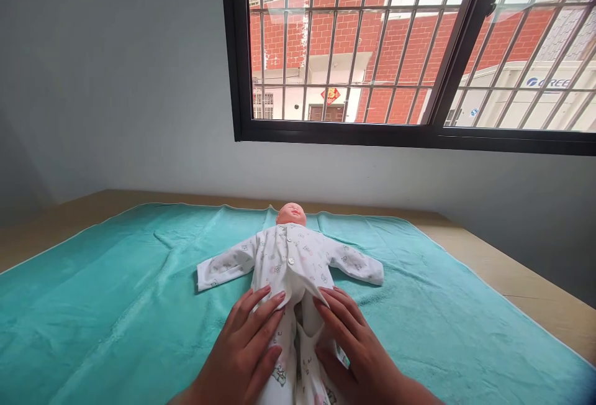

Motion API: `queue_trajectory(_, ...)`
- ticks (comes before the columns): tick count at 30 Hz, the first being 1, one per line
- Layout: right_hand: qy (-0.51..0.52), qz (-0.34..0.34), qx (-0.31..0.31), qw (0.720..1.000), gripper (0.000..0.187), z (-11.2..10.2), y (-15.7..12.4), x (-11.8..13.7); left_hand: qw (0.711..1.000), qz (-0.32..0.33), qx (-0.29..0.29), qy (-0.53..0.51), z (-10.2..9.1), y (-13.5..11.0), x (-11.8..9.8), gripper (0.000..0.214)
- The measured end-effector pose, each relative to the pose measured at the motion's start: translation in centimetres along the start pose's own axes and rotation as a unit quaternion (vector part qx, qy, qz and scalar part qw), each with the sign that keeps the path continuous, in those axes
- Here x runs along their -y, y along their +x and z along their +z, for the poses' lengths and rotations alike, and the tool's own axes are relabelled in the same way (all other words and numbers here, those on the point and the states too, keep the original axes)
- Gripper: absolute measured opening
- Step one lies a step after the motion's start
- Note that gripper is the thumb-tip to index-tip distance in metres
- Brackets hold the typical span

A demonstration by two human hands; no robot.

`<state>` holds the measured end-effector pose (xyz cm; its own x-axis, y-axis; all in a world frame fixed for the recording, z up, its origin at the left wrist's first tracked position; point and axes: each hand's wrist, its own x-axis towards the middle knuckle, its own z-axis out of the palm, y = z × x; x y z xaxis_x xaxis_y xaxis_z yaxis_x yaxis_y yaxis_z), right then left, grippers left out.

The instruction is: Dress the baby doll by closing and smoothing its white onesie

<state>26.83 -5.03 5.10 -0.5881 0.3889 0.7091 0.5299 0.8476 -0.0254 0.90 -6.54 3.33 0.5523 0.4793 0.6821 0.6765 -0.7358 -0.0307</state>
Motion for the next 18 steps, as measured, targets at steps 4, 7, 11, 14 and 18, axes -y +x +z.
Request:
queue_trajectory(4,0.006,-0.003,-0.017,1.000,0.060,0.1,0.0,0.0,0.998,0.001,-0.014,-0.058,-0.1,0.1,-0.3,0.046)
queue_trajectory(7,0.014,-0.013,0.001,1.000,0.054,-0.2,0.2,0.0,0.996,-0.005,-0.002,-0.092,-0.1,0.2,-0.6,0.044)
queue_trajectory(11,0.032,-0.042,0.068,0.996,0.041,-1.0,0.5,0.2,0.993,0.014,0.004,-0.118,-0.4,0.2,-0.9,0.038)
queue_trajectory(14,0.050,-0.060,0.064,0.995,0.039,-1.1,0.2,-0.2,0.991,-0.003,-0.028,-0.131,-0.7,0.1,-0.4,0.038)
queue_trajectory(18,0.038,0.046,-0.035,0.998,0.035,-0.3,-1.4,-4.2,0.982,-0.164,-0.061,-0.076,-0.5,-0.8,3.4,0.029)
